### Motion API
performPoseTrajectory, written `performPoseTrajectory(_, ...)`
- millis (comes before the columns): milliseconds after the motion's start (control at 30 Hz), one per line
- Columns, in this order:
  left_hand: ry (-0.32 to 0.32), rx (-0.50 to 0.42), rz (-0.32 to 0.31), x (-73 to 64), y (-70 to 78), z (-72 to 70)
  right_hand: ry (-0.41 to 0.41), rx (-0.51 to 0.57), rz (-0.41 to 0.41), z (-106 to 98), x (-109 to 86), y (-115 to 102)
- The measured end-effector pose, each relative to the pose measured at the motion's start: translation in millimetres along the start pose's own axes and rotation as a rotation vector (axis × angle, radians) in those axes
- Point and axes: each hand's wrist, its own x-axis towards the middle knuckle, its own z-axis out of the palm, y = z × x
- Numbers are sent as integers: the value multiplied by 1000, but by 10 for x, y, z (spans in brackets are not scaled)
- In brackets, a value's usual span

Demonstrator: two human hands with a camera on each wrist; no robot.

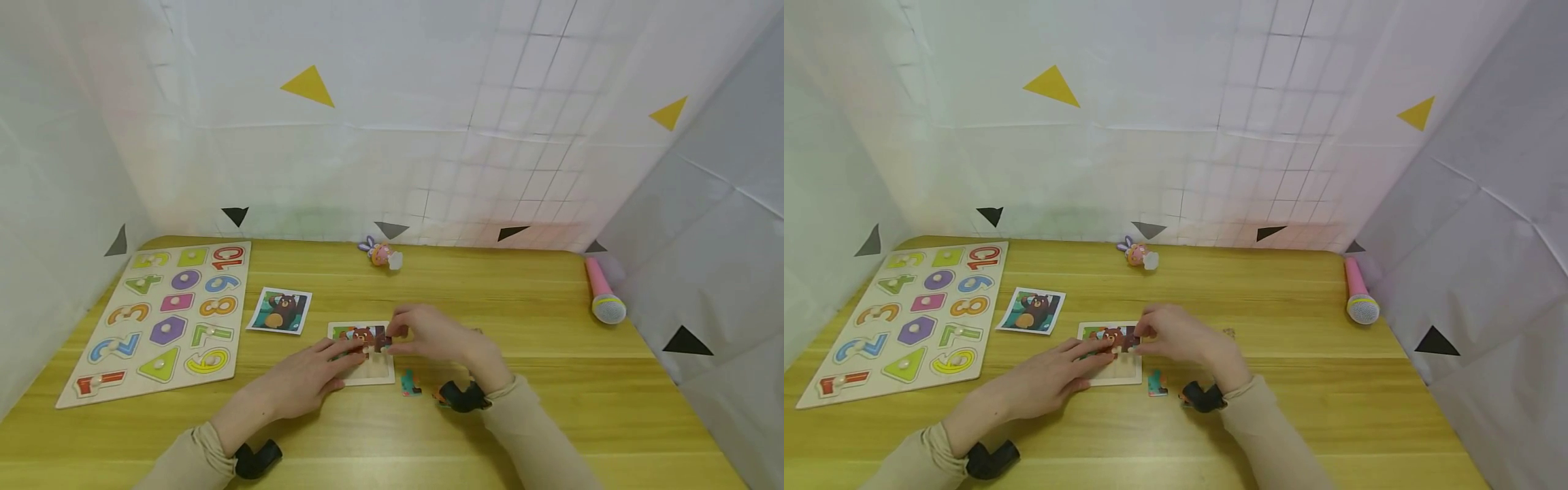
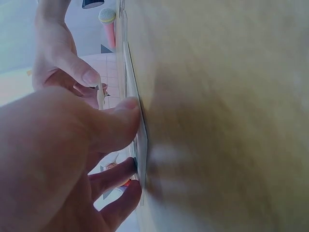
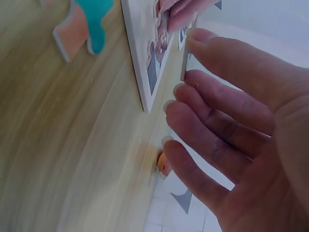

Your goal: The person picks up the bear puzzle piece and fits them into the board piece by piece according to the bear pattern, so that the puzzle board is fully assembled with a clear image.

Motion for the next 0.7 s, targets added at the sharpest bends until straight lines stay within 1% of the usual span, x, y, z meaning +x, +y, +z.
performPoseTrajectory(133,-3,-5,-3,2,-1,8,-22,-4,26,20,30,-43)
performPoseTrajectory(333,6,-24,1,6,-4,10,-51,-35,40,68,76,-77)
performPoseTrajectory(567,-23,-33,-26,5,15,4,-78,-80,75,130,105,-72)
performPoseTrajectory(700,-30,-22,-30,5,19,3,-76,-88,74,152,110,-75)
